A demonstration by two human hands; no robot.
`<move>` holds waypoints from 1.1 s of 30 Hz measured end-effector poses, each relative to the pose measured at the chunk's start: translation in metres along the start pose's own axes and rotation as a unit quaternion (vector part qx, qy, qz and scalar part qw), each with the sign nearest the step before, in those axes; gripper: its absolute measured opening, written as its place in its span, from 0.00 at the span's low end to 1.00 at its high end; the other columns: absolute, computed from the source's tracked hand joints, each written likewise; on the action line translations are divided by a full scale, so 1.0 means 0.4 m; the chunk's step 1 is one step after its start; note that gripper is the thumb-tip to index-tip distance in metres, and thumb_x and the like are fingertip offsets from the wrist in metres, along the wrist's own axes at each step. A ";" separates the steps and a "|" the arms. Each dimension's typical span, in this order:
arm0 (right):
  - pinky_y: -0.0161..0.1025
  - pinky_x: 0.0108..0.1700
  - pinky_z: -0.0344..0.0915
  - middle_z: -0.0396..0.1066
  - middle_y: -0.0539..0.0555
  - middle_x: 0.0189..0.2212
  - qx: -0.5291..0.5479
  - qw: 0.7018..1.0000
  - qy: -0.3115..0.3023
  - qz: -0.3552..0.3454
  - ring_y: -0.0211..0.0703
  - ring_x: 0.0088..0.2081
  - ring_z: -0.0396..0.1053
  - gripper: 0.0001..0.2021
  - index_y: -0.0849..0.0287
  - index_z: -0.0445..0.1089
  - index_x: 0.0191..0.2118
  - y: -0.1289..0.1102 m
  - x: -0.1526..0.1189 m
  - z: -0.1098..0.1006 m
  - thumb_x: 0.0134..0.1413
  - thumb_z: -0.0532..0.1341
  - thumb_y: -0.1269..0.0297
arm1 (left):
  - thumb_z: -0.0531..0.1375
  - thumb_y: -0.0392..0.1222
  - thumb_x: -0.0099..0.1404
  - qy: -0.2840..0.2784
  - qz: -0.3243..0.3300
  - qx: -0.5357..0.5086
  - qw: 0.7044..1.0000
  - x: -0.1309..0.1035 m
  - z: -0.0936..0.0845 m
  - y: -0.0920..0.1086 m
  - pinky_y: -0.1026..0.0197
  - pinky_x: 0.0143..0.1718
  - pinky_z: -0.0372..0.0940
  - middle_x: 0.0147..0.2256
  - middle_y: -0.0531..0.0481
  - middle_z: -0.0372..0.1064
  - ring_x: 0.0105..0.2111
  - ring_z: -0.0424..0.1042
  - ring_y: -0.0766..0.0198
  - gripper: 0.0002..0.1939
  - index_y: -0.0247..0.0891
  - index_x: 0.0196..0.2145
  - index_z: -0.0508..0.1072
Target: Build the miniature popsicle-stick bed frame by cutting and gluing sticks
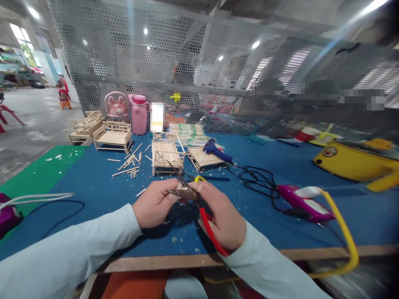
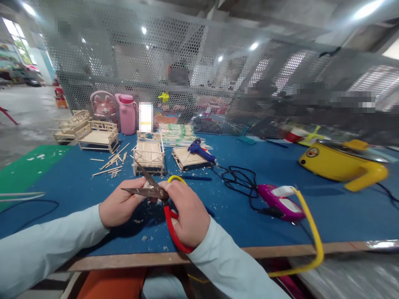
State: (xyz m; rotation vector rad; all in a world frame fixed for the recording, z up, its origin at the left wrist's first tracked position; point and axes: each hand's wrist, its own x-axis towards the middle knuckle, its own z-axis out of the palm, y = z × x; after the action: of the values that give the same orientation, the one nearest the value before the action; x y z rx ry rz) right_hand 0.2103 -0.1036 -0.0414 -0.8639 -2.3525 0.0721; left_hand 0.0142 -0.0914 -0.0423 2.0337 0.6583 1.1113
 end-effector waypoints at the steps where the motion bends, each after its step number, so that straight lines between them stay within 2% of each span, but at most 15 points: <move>1: 0.46 0.46 0.66 0.69 0.62 0.42 -0.012 1.000 0.003 0.000 0.50 0.43 0.67 0.22 0.61 0.60 0.53 0.001 0.001 0.000 0.49 0.52 0.69 | 0.48 0.35 0.65 0.003 -0.003 -0.001 1.000 0.000 0.001 -0.001 0.68 0.36 0.61 0.30 0.50 0.70 0.31 0.67 0.68 0.12 0.33 0.30 0.70; 7: 0.38 0.37 0.68 0.72 0.58 0.34 -0.023 0.999 0.021 -0.015 0.44 0.35 0.71 0.17 0.60 0.64 0.45 0.007 -0.007 0.004 0.46 0.52 0.73 | 0.48 0.39 0.66 0.022 -0.050 0.016 0.998 0.004 0.007 -0.010 0.66 0.34 0.60 0.28 0.50 0.67 0.29 0.65 0.67 0.15 0.34 0.25 0.68; 10: 0.35 0.33 0.67 0.72 0.53 0.30 0.016 0.999 0.027 0.025 0.41 0.30 0.70 0.18 0.58 0.63 0.43 -0.002 -0.009 0.005 0.44 0.51 0.75 | 0.48 0.41 0.67 0.023 -0.051 0.016 0.998 0.005 0.008 -0.008 0.66 0.33 0.59 0.26 0.51 0.65 0.28 0.64 0.68 0.15 0.34 0.25 0.67; 13: 0.38 0.39 0.67 0.71 0.55 0.37 0.040 0.994 0.031 0.101 0.43 0.36 0.71 0.23 0.57 0.61 0.48 -0.012 -0.002 0.002 0.42 0.51 0.76 | 0.49 0.43 0.67 0.032 -0.059 0.005 0.998 0.005 0.008 -0.002 0.66 0.34 0.59 0.26 0.52 0.65 0.28 0.64 0.68 0.15 0.34 0.27 0.67; 15: 0.41 0.45 0.66 0.69 0.57 0.42 0.047 0.991 0.032 0.118 0.46 0.43 0.69 0.25 0.58 0.58 0.51 -0.015 0.003 0.000 0.43 0.51 0.75 | 0.51 0.44 0.66 0.044 -0.065 0.001 0.997 0.004 0.008 -0.001 0.66 0.33 0.59 0.26 0.52 0.66 0.28 0.64 0.68 0.14 0.34 0.27 0.68; 17: 0.44 0.47 0.65 0.68 0.58 0.43 0.037 0.993 0.022 0.113 0.47 0.45 0.68 0.23 0.59 0.58 0.51 -0.018 0.005 -0.002 0.45 0.53 0.73 | 0.53 0.44 0.64 0.062 -0.063 0.001 0.996 0.004 0.008 -0.002 0.66 0.32 0.60 0.26 0.52 0.67 0.28 0.64 0.68 0.12 0.34 0.28 0.69; 21: 0.45 0.44 0.66 0.68 0.58 0.40 -0.020 0.995 -0.015 0.093 0.48 0.41 0.68 0.19 0.58 0.60 0.49 -0.032 0.004 0.000 0.49 0.55 0.68 | 0.55 0.42 0.63 0.087 -0.036 0.006 0.996 0.002 0.007 -0.010 0.65 0.33 0.60 0.27 0.50 0.69 0.29 0.66 0.67 0.10 0.33 0.29 0.71; 26: 0.47 0.45 0.65 0.68 0.61 0.40 -0.095 0.993 0.017 0.071 0.51 0.42 0.67 0.19 0.62 0.60 0.49 -0.030 0.005 -0.009 0.52 0.56 0.62 | 0.53 0.39 0.64 0.077 -0.011 0.056 0.995 -0.001 0.002 -0.010 0.66 0.33 0.60 0.28 0.50 0.69 0.29 0.66 0.68 0.09 0.34 0.29 0.70; 28: 0.47 0.46 0.65 0.69 0.62 0.41 -0.119 0.986 0.027 0.114 0.51 0.44 0.68 0.18 0.62 0.61 0.49 -0.011 -0.006 -0.034 0.53 0.55 0.60 | 0.52 0.41 0.65 0.074 -0.023 0.082 0.994 0.000 0.000 -0.008 0.66 0.32 0.59 0.26 0.51 0.67 0.28 0.64 0.69 0.11 0.34 0.28 0.68; 30: 0.45 0.42 0.67 0.71 0.61 0.41 -0.143 0.968 0.007 0.205 0.52 0.43 0.70 0.19 0.61 0.60 0.49 0.016 -0.032 -0.074 0.52 0.55 0.59 | 0.51 0.41 0.65 0.057 -0.032 0.095 0.993 0.000 -0.001 -0.007 0.67 0.30 0.57 0.24 0.54 0.63 0.26 0.60 0.70 0.12 0.35 0.26 0.66; 32: 0.43 0.33 0.68 0.73 0.56 0.32 -0.158 0.938 -0.051 0.304 0.51 0.33 0.73 0.19 0.58 0.60 0.46 0.045 -0.070 -0.118 0.47 0.57 0.58 | 0.51 0.41 0.64 0.025 -0.033 0.094 0.995 0.000 0.001 -0.007 0.68 0.29 0.56 0.22 0.55 0.60 0.24 0.58 0.71 0.12 0.35 0.24 0.64; 33: 0.41 0.29 0.67 0.72 0.53 0.27 -0.163 0.924 -0.080 0.337 0.49 0.28 0.72 0.16 0.56 0.60 0.41 0.059 -0.090 -0.138 0.45 0.59 0.58 | 0.51 0.41 0.64 0.011 -0.035 0.093 0.995 -0.001 0.003 -0.008 0.68 0.28 0.55 0.22 0.56 0.60 0.24 0.57 0.71 0.12 0.35 0.24 0.64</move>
State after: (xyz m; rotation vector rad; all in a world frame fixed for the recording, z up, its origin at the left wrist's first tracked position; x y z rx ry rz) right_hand 0.2766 -0.1152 -0.0222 -1.8670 -2.1302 0.0315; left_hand 0.0148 -0.0902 -0.0454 2.1386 0.8645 1.0669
